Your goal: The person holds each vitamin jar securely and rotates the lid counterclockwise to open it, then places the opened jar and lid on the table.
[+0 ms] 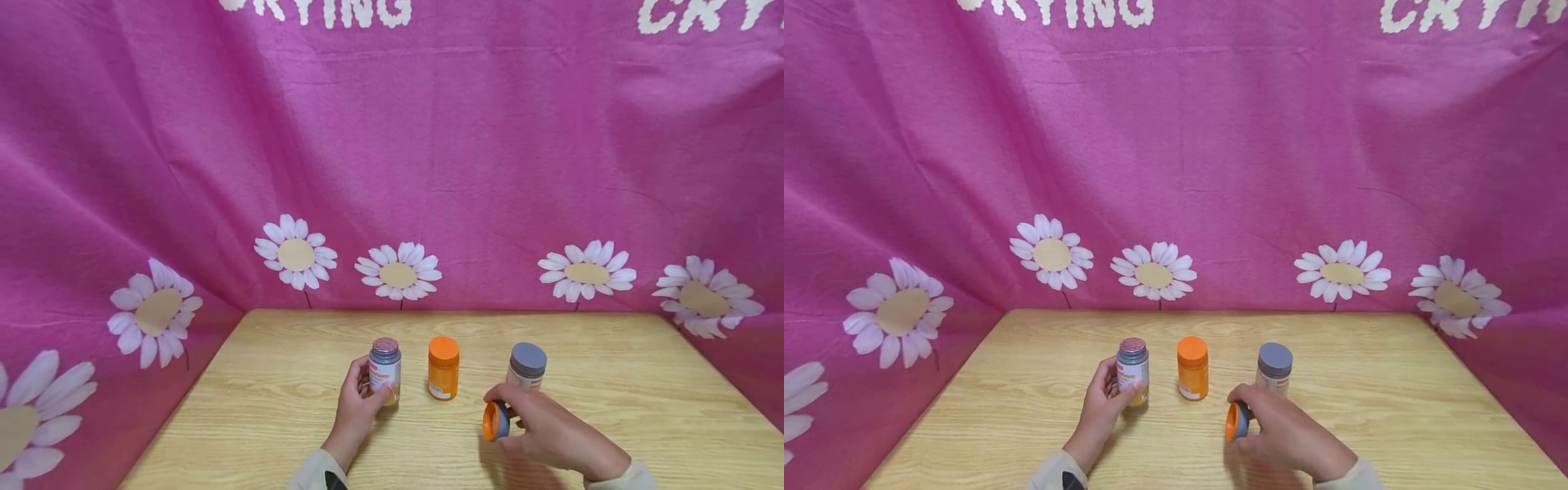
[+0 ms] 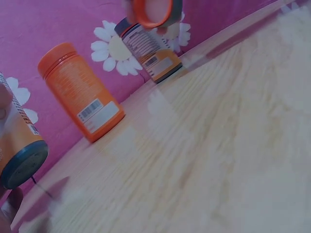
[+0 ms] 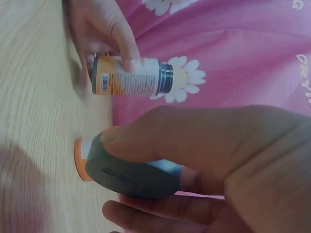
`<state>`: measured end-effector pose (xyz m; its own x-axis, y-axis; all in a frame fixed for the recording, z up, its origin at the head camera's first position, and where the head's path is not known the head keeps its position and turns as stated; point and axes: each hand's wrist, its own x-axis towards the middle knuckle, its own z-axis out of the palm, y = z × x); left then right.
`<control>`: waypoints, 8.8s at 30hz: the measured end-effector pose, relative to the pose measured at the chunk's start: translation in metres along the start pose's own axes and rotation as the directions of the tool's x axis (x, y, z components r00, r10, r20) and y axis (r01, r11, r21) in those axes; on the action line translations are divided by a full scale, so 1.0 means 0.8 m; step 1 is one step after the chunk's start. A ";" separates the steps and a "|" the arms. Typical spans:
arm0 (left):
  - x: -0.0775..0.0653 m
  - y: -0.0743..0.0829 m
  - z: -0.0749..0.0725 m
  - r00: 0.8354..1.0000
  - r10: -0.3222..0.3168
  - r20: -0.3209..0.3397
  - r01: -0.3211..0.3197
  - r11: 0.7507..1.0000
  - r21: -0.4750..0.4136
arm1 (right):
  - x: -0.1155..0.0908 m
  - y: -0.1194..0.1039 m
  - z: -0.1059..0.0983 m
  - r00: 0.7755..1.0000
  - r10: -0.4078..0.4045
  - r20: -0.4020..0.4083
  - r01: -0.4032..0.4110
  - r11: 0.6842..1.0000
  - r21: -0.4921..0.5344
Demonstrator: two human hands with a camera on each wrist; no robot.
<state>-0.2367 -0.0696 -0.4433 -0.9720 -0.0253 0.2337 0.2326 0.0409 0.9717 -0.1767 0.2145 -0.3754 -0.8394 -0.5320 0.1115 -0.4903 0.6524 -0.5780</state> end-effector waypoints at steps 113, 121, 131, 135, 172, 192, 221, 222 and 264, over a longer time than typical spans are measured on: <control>-0.001 0.094 0.009 0.896 0.431 0.103 -0.442 0.856 0.267 | -0.022 0.035 0.010 0.979 0.170 0.114 -0.154 0.979 -0.135; -0.003 0.094 0.033 0.874 0.443 0.201 -0.479 0.856 0.195 | -0.017 0.021 0.008 0.992 0.101 0.073 -0.093 0.990 -0.107; 0.002 0.067 0.063 0.924 0.302 0.234 -0.326 0.943 0.069 | -0.004 0.010 0.010 0.994 0.105 -0.025 -0.108 0.982 -0.155; 0.003 0.057 0.071 0.938 0.256 0.235 -0.280 0.957 0.072 | 0.001 0.007 0.010 0.996 0.059 -0.068 -0.069 0.984 -0.163; 0.038 -0.049 0.084 0.933 0.054 0.355 -0.171 0.936 0.307 | 0.037 -0.012 0.017 0.975 0.073 -0.211 -0.080 0.997 -0.024; 0.003 -0.042 0.060 0.909 0.073 0.411 -0.200 0.940 0.275 | 0.033 -0.012 0.024 0.965 0.121 -0.233 -0.123 0.992 0.004; -0.025 -0.030 0.048 0.795 0.115 0.595 -0.259 0.952 0.162 | 0.034 -0.028 0.027 0.980 0.069 -0.187 -0.070 0.998 -0.001; -0.025 -0.029 0.049 0.796 0.108 0.596 -0.241 0.959 0.149 | 0.034 -0.029 0.027 0.979 0.082 -0.188 -0.084 0.996 -0.001; -0.023 -0.028 0.052 0.806 0.112 0.582 -0.248 0.955 0.161 | 0.028 -0.023 0.026 0.983 0.110 -0.149 -0.117 0.992 -0.041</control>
<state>-0.2257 -0.0285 -0.4708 -0.7772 0.5650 0.2770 0.4581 0.2063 0.8646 -0.1817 0.1794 -0.3792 -0.9138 -0.3706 0.1661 -0.3974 0.7318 -0.5536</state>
